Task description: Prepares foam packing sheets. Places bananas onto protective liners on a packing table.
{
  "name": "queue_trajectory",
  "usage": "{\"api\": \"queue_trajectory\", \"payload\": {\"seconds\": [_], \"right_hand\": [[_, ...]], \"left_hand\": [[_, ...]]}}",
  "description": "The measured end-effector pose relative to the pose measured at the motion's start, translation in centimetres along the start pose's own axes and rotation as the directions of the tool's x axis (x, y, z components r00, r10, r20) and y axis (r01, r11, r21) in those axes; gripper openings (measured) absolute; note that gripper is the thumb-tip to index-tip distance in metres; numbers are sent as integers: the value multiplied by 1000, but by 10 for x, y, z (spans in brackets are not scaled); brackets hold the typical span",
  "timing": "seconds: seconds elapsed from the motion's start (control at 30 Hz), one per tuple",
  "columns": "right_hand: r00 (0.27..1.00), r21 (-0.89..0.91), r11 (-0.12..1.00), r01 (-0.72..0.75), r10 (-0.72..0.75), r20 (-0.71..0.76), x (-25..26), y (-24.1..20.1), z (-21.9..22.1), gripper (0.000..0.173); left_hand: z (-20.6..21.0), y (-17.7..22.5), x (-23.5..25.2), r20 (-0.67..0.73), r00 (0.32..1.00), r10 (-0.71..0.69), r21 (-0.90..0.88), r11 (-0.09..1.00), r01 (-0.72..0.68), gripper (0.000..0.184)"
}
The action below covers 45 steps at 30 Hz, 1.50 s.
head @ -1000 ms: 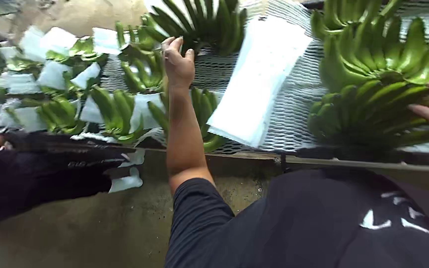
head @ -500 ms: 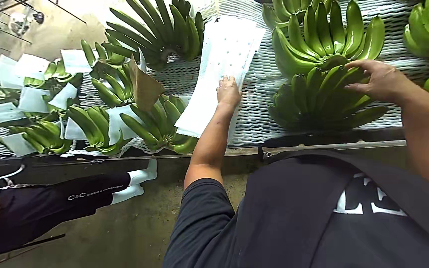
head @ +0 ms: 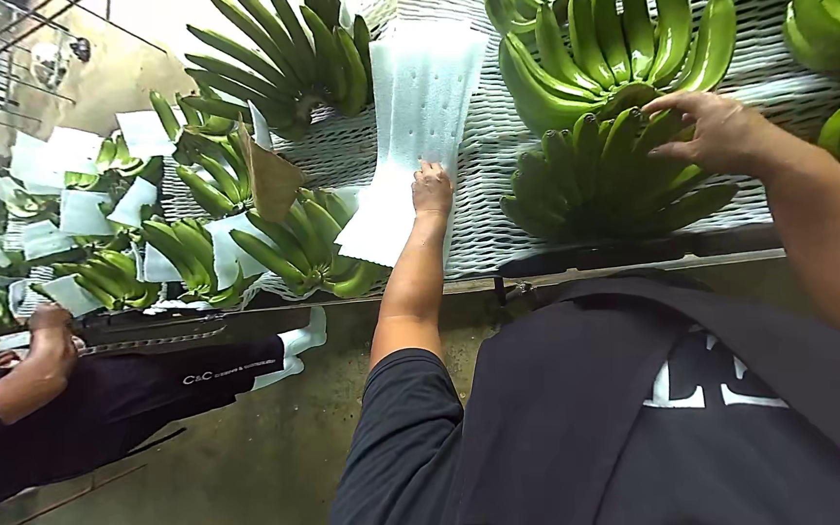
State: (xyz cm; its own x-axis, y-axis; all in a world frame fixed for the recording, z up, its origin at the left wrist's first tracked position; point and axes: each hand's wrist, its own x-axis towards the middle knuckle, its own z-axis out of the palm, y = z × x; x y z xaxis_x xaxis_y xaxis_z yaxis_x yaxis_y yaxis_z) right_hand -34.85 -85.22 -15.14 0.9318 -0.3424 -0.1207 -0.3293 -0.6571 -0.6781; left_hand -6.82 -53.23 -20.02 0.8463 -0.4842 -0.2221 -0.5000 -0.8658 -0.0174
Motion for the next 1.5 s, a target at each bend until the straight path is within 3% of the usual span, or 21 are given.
{"api": "queue_trajectory", "payload": {"seconds": [0.1, 0.27, 0.43, 0.5, 0.57, 0.6, 0.67, 0.7, 0.77, 0.8, 0.87, 0.97, 1.0, 1.07, 1.13, 1.2, 1.23, 1.3, 1.33, 1.43, 1.5], "right_hand": [[1000, -11, 1000, -5, 6, 25, -1, -8, -3, 61], [998, -14, 999, 30, -29, 48, -1, -11, -7, 72], [995, -2, 996, 87, -87, 54, 1, -10, -7, 68], [993, 13, 994, 109, -109, 37, 1, -8, -5, 65], [994, 38, 993, 111, -111, 18, 2, -6, -3, 64], [994, 61, 992, 111, -112, 18, 1, -6, -2, 64], [991, 137, 983, 121, -126, 33, 0, -4, -2, 65], [991, 190, 976, 109, -122, 58, -1, -4, -4, 66], [994, 333, 942, 47, -78, 79, -3, -5, -8, 64], [996, 408, 913, -1, -33, 77, -4, -5, -10, 62], [996, 545, 834, -91, 63, 69, -2, -2, -15, 64], [992, 739, 664, -116, 108, 58, 10, 16, -17, 70], [995, 801, 592, -86, 92, 40, 13, 21, -17, 74], [1000, 913, 408, 9, 20, -18, 16, 30, -14, 79], [994, 959, 263, 100, -76, -83, 15, 33, -15, 79], [973, 949, 246, 196, -166, -158, 7, 36, -13, 67], [968, 929, 294, 225, -174, -179, 2, 37, -11, 57], [979, 847, 492, 200, -75, -188, -14, 36, -6, 31], [979, 776, 605, 180, -36, -199, -27, 35, -3, 31], [943, 356, 896, 266, -165, -289, -64, 34, 3, 25], [941, 107, 963, 248, -214, -261, -75, 48, 11, 30]], "left_hand": [[-3, 3, 1, 13, 1000, -11, 12, 1000, 11, 33], [-43, -15, 8, 30, 999, -19, -257, 966, 26, 29], [-52, -38, 7, 52, 991, -127, -604, 786, 132, 24], [-59, -39, 3, -97, 985, -144, -613, 788, 55, 27], [-77, -21, -8, -260, 965, 35, -555, 812, -180, 29], [-81, -7, -14, -313, 932, 185, -569, 749, -339, 27], [-78, 30, -22, -299, 823, 483, -708, 466, -531, 20], [-75, 48, -23, -233, 754, 615, -791, 331, -515, 19], [-69, 81, -17, -109, 631, 768, -904, 187, -384, 29], [-68, 95, -12, -68, 597, 800, -935, 157, -317, 41], [-80, 117, -11, 11, 609, 793, -964, 171, -204, 58], [-96, 144, -18, 157, 682, 714, -970, 241, -29, 34], [-98, 147, -18, 178, 627, 758, -969, 245, -21, 38], [-91, 144, -19, 164, 438, 884, -977, 206, -49, 52], [-78, 136, -18, 162, 328, 931, -978, 196, -71, 88], [-64, 124, -26, 218, 359, 908, -973, 232, 5, 96], [-62, 120, -36, 256, 440, 861, -965, 254, 64, 84], [-72, 121, -57, 411, 605, 682, -907, 372, 197, 63], [-76, 120, -61, 446, 632, 634, -887, 408, 217, 62], [-96, 108, -72, 436, 643, 630, -875, 465, 137, 66], [-106, 92, -89, 437, 708, 554, -856, 497, 139, 64]]}}
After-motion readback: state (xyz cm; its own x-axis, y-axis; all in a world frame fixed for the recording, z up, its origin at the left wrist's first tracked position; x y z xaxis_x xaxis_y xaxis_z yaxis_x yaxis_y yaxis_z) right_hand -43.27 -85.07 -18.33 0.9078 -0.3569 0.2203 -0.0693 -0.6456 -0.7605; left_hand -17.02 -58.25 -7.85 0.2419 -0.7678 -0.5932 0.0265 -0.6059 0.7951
